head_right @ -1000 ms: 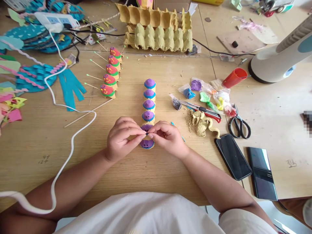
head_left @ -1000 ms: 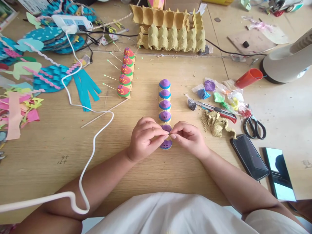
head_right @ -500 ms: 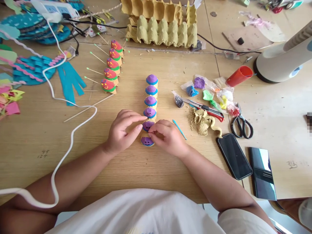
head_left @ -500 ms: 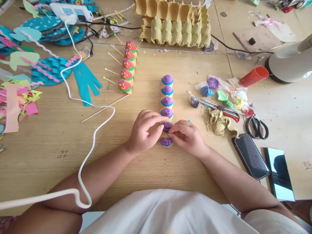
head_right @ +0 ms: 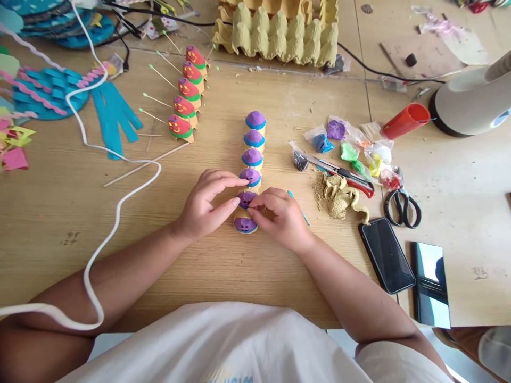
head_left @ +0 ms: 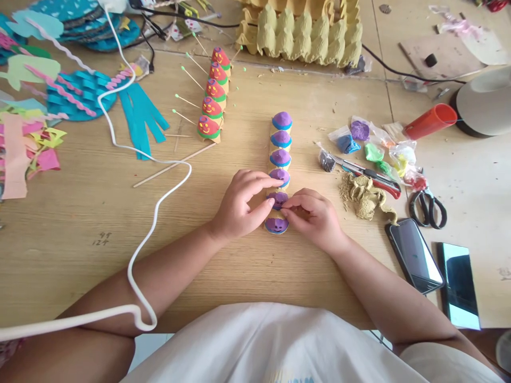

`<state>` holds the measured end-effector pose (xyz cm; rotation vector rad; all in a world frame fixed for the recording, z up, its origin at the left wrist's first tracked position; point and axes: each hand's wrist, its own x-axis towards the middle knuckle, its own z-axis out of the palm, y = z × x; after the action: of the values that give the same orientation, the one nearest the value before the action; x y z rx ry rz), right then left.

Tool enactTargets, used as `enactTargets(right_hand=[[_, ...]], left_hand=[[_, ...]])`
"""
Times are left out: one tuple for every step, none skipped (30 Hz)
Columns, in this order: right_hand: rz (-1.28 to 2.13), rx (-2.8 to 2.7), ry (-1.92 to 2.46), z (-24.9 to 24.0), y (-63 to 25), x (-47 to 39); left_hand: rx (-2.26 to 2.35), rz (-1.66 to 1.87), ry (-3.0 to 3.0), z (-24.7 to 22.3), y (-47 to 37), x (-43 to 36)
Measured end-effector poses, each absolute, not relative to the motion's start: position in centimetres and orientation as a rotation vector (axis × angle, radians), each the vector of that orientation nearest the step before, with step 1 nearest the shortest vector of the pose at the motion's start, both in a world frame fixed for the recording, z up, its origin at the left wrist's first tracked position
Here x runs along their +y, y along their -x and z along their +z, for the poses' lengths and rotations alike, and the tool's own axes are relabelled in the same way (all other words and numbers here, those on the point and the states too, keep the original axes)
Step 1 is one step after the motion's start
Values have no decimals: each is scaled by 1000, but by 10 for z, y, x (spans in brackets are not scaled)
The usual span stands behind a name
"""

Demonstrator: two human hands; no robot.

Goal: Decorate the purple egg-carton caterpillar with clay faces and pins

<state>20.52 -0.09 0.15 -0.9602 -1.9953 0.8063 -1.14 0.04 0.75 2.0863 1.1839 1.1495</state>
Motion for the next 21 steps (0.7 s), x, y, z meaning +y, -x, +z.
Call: enactTargets(right_hand=[[814,-1990,963,1,-205,-1],[819,-1984,964,1,-205,-1],[822,-1980,963,1,-205,-1],[823,-1978,962,1,-205,-1],[824,-1978,963,1,-206,-1],[825,-1981,968,1,-206,-1],[827,-1984,974,1,-206,-1],[829,-1990,980,1,-206,-1],[829,-1996,985,1,-206,-1],[829,-2003,986,1,-206,-1],[827,-2009,984,1,-206,-1],[825,-2014,983,1,-206,-1],[823,-2016,983,1,-206,-1],[823,-2019,985,1,-206,-1],[826,-2020,989,0,-206,-1],[830,-2020,993,0,-206,-1],[836,-2018,996,0,-206,-1],[843,-2015,996,0,-206,-1],[852,-2008,994,0,-205,-1],[864,-2000,993,0,-205,-1],[876,-1989,995,0,-205,-1]], left_hand=[[1184,1154,-2074,7,11,1],[1182,1157,-2065,7,11,1],[1179,1158,-2059,7,12,1],[1175,1156,-2056,7,12,1],[1171,1153,-2057,7,12,1],[1169,1148,-2059,6,12,1],[1169,1142,-2060,6,12,1],[1168,1137,-2061,6,12,1],[1165,1133,-2061,6,13,1],[1163,1129,-2061,6,13,1],[1161,1124,-2060,6,13,2],[1157,1120,-2061,6,13,2],[1149,1114,-2064,6,13,2],[1138,1105,-2065,6,14,2],[1123,1096,-2059,6,14,3],[1104,1087,-2044,6,14,3],[1082,1079,-2024,5,14,3],[1063,1072,-2002,5,15,4],[1046,1067,-1985,5,15,4],[1034,1064,-1980,5,15,4],[1025,1064,-1988,5,15,4]])
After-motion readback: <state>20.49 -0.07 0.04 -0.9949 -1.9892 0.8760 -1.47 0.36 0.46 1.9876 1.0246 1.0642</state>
